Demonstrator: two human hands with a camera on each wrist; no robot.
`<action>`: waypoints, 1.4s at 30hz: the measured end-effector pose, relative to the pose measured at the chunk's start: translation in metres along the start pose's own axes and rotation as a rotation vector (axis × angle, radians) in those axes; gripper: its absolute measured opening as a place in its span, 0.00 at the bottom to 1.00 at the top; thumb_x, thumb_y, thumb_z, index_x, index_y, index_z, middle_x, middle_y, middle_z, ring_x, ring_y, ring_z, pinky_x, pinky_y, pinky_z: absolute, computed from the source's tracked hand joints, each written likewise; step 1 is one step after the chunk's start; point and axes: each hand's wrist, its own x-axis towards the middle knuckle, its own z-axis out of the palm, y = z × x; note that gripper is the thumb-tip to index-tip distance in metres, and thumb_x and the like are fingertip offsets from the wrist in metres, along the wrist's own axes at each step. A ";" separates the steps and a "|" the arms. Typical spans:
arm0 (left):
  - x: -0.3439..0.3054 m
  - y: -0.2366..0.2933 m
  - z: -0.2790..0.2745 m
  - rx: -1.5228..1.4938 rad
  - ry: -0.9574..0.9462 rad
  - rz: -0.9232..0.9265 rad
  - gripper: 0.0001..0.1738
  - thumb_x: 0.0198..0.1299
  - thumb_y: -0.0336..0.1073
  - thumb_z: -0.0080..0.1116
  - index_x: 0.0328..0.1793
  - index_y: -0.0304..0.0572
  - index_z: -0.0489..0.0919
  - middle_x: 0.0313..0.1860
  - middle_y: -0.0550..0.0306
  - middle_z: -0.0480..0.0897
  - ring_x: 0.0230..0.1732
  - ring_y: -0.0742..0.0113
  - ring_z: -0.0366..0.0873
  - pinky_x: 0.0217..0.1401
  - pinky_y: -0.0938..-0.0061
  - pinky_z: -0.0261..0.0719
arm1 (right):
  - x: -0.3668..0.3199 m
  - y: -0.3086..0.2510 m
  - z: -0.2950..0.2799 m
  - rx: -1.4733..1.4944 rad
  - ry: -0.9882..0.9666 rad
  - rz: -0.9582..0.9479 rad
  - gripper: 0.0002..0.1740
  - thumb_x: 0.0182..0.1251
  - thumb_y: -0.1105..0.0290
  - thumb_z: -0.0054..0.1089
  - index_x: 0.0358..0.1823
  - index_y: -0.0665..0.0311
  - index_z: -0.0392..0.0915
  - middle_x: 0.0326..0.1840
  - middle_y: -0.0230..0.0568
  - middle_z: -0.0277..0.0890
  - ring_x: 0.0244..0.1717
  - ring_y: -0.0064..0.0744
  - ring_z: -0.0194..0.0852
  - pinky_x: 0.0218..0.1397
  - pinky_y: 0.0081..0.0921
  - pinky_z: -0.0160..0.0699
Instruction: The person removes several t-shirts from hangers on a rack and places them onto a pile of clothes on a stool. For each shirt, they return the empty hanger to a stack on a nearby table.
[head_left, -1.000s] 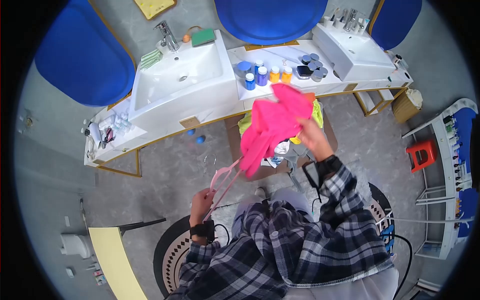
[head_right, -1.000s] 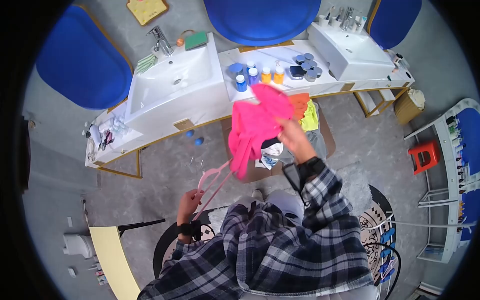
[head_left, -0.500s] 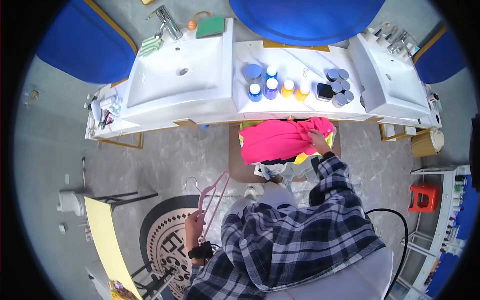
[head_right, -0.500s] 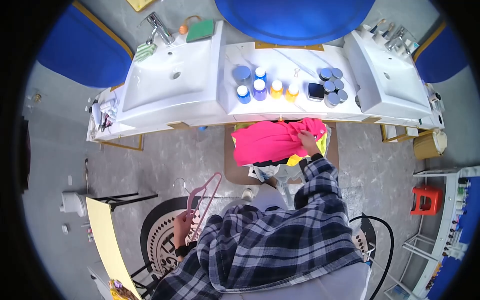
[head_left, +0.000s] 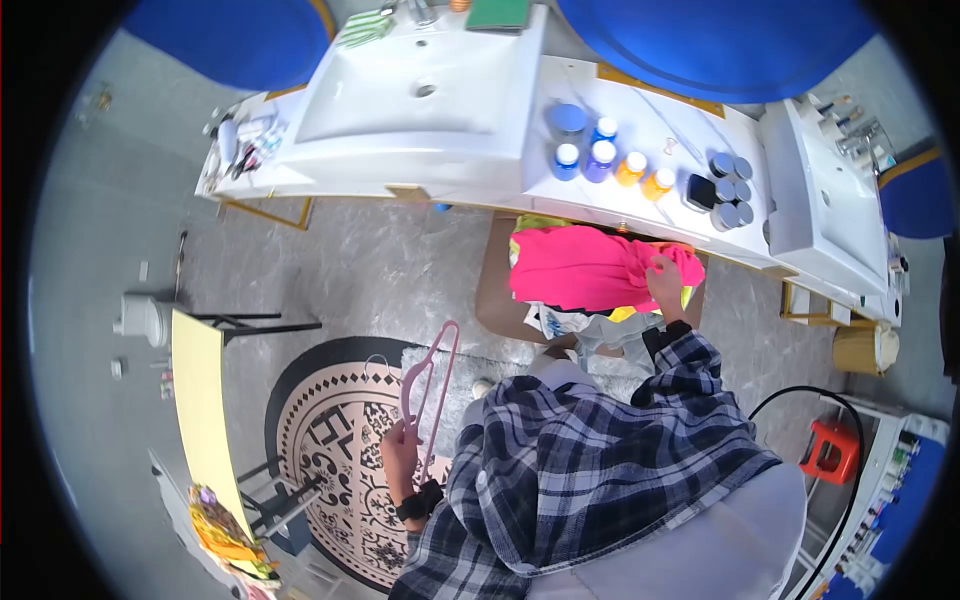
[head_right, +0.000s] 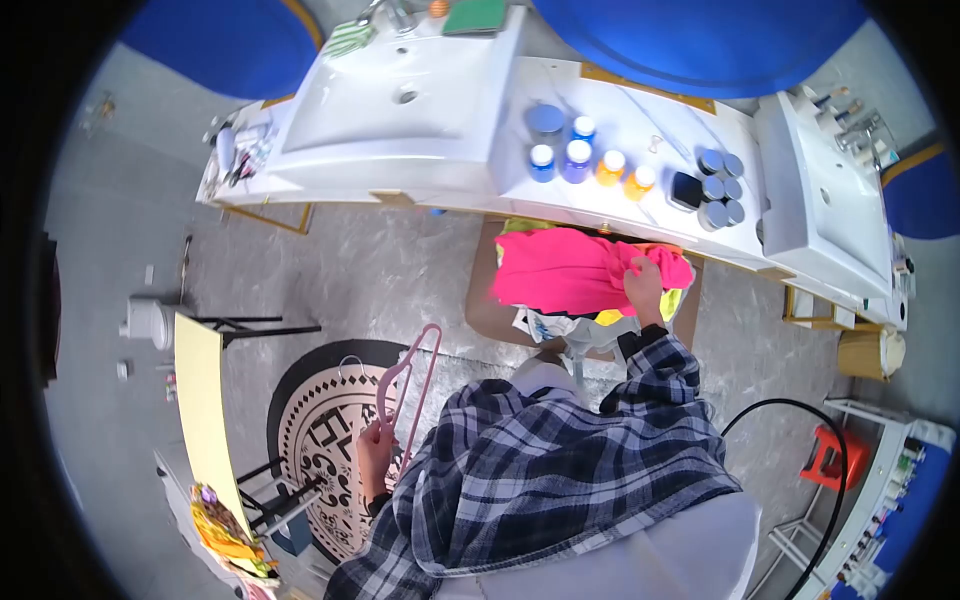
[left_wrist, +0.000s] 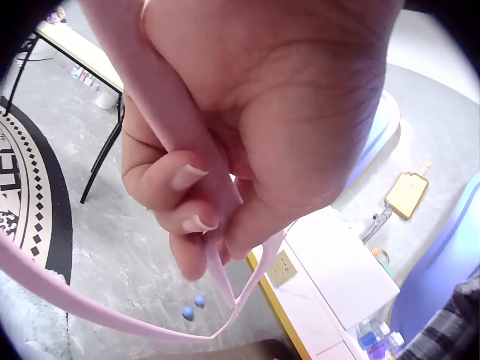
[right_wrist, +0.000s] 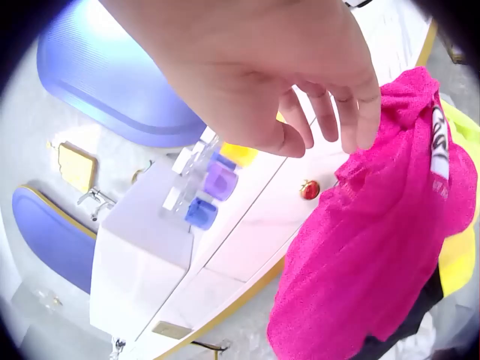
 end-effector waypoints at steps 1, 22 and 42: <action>-0.005 -0.006 -0.002 -0.026 0.034 -0.008 0.15 0.56 0.35 0.49 0.46 0.36 0.77 0.16 0.57 0.75 0.20 0.76 0.71 0.23 0.79 0.65 | -0.003 -0.011 0.006 0.014 -0.002 -0.053 0.14 0.48 0.71 0.53 0.38 0.66 0.75 0.37 0.49 0.75 0.41 0.45 0.73 0.46 0.33 0.71; -0.184 -0.208 -0.218 -0.586 0.491 0.040 0.12 0.59 0.34 0.52 0.44 0.34 0.76 0.22 0.61 0.77 0.22 0.78 0.74 0.26 0.81 0.70 | -0.434 -0.489 0.273 0.402 -1.315 -1.668 0.12 0.50 0.65 0.59 0.34 0.65 0.75 0.30 0.44 0.75 0.34 0.46 0.71 0.37 0.35 0.68; -0.303 -0.459 -0.320 -1.205 1.868 -0.353 0.13 0.61 0.31 0.46 0.51 0.33 0.70 0.40 0.52 0.77 0.42 0.65 0.77 0.46 0.73 0.77 | -0.866 -0.701 0.462 -0.262 -2.518 -1.200 0.07 0.50 0.73 0.62 0.29 0.65 0.73 0.23 0.27 0.71 0.25 0.14 0.65 0.28 0.12 0.62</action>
